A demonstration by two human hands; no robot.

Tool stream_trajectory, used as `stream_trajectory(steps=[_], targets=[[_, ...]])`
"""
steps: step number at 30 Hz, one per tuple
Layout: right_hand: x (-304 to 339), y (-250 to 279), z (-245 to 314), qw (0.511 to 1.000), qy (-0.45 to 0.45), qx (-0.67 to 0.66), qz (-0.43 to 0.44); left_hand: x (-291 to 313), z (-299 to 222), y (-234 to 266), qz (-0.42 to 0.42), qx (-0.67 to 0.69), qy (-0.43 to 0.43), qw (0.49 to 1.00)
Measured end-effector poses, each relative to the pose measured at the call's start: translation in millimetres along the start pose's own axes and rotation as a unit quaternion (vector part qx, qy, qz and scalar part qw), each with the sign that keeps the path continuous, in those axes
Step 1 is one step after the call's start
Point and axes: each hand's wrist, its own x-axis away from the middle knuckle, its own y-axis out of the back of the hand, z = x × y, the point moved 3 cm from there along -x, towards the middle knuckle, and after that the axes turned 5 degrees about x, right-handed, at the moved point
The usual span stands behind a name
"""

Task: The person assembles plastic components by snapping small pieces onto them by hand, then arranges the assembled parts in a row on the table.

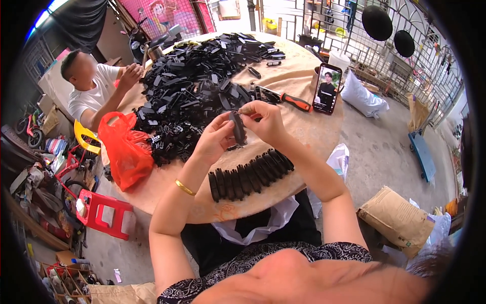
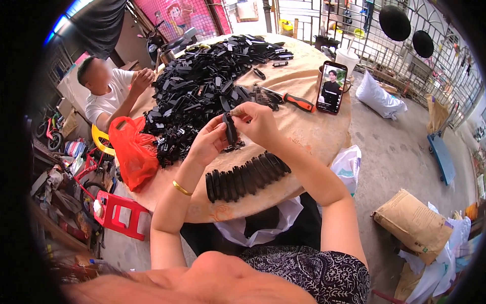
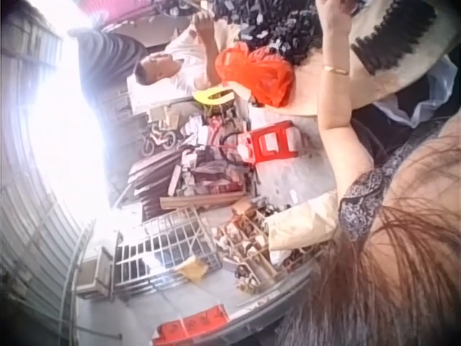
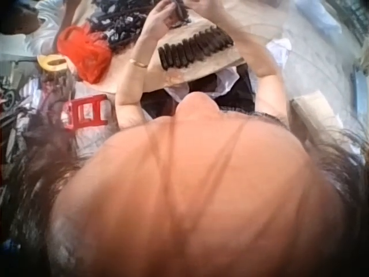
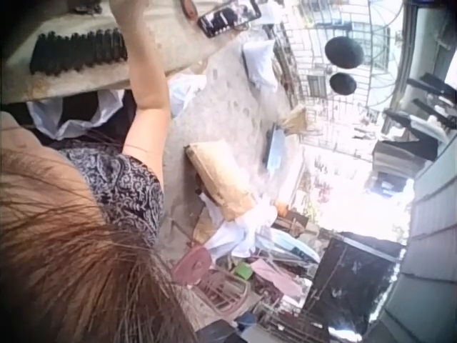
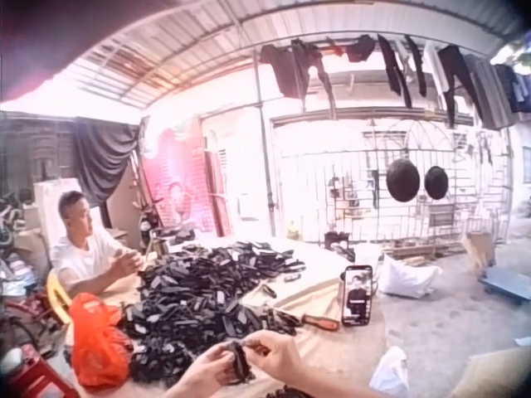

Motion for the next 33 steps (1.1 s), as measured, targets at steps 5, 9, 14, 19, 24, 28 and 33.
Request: stream_trajectory(steps=[5,9,14,19,24,28,33], targets=[[6,-1,6,0.997,0.055,0.054,0.0,4,1,-3,0.002,-0.013,0.002,1.0],[8,-2,11,0.987,0.112,0.115,-0.027,4,3,-3,0.005,-0.014,-0.011,1.0],[6,-2,21,0.968,0.16,0.195,-0.003,2,1,5,0.015,-0.009,-0.033,0.999],[8,-2,20,0.974,0.129,0.157,0.096,0,4,7,-0.009,-0.006,-0.042,0.999],[19,3,26,0.989,0.058,0.116,0.068,2,9,-5,-0.041,0.017,-0.032,0.999],[30,34,25,0.988,-0.07,0.134,0.044,-5,13,-17,-0.039,-0.159,-0.041,0.986],[52,86,5,0.907,-0.109,0.378,0.15,-38,-23,-5,-0.121,-0.748,-0.32,0.568]])
